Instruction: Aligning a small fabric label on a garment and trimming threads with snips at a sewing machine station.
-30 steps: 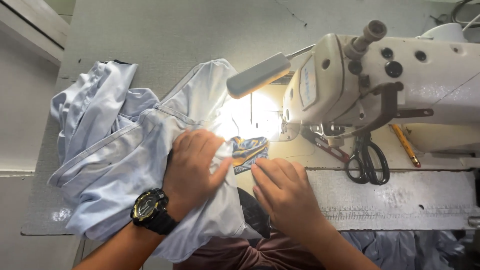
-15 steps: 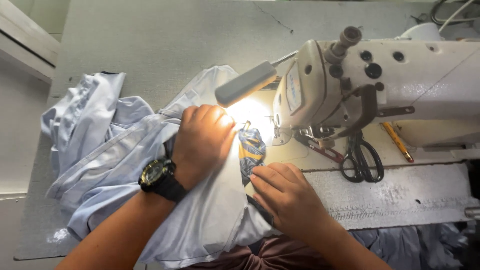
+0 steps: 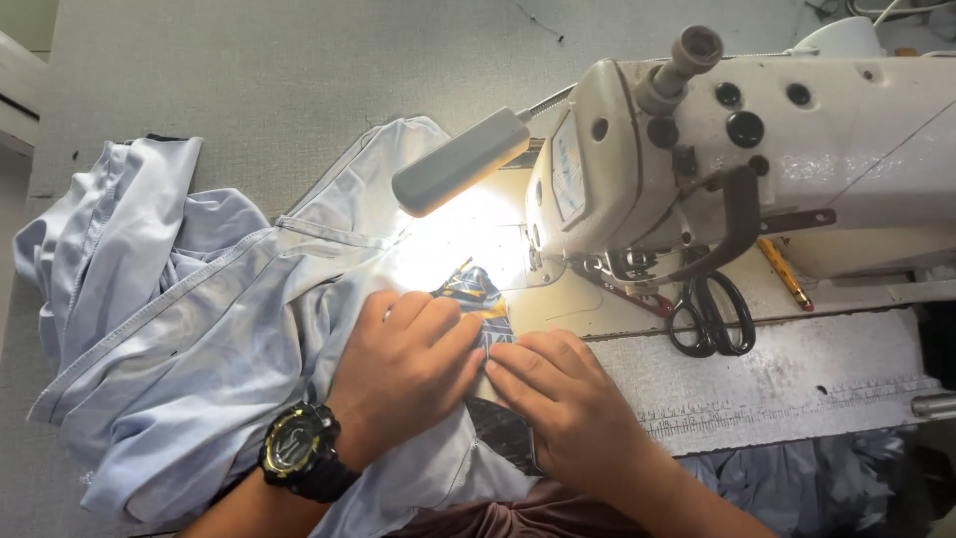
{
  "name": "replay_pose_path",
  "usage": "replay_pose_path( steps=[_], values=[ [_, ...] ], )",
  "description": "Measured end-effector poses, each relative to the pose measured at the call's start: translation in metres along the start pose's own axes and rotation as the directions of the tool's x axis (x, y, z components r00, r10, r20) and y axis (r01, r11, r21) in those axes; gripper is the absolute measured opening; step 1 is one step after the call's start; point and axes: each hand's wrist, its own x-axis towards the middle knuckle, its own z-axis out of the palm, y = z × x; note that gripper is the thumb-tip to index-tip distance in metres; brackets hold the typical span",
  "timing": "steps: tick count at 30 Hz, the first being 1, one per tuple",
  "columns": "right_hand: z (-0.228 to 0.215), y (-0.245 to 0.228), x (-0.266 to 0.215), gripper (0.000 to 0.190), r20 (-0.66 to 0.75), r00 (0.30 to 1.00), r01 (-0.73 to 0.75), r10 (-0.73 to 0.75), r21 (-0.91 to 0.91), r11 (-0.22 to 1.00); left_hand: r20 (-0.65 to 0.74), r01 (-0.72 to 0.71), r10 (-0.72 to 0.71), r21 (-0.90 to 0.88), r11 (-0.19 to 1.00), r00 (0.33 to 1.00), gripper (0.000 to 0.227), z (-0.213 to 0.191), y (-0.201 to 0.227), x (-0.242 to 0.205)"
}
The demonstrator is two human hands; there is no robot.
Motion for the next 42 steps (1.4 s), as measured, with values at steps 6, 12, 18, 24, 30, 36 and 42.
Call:
replay_pose_path(
  steps=[6, 12, 18, 24, 30, 36, 42],
  values=[
    [0.004, 0.003, -0.005, 0.038, 0.002, 1.0, 0.021, -0.021, 0.015, 1.0, -0.01, -0.134, 0.134, -0.149, 0.98, 0.991, 0.011, 0.001, -0.001, -0.001],
    [-0.003, 0.012, -0.001, 0.014, -0.072, 0.994, -0.069, 0.081, 0.152, 0.986, 0.008, -0.078, 0.082, -0.246, 0.966, 0.997, 0.009, 0.006, -0.002, 0.001],
    [-0.008, 0.037, 0.022, 0.011, -0.01, 0.94, -0.337, 0.341, 0.113, 0.935, 0.031, -0.074, 0.083, -0.235, 0.969, 0.996, 0.009, 0.008, -0.002, -0.002],
    [0.006, 0.05, 0.035, 0.01, 0.023, 0.971, -0.239, 0.239, 0.005, 0.971, 0.023, -0.072, 0.079, -0.222, 0.972, 0.997, 0.02, 0.006, -0.003, -0.001],
    [0.005, 0.051, 0.033, 0.012, -0.011, 0.975, -0.223, 0.224, 0.051, 0.973, 0.028, -0.061, 0.07, -0.243, 0.968, 0.997, 0.023, 0.009, -0.005, -0.003],
    [0.006, 0.052, 0.029, 0.008, 0.023, 0.958, -0.286, 0.285, 0.086, 0.954, 0.055, -0.055, 0.067, -0.194, 0.979, 0.996, 0.026, 0.009, -0.003, -0.002],
    [0.008, 0.055, 0.026, 0.007, 0.021, 0.979, -0.206, 0.205, 0.074, 0.976, 0.064, -0.066, 0.078, -0.161, 0.985, 0.995, 0.029, 0.009, -0.003, -0.003]
  ],
)
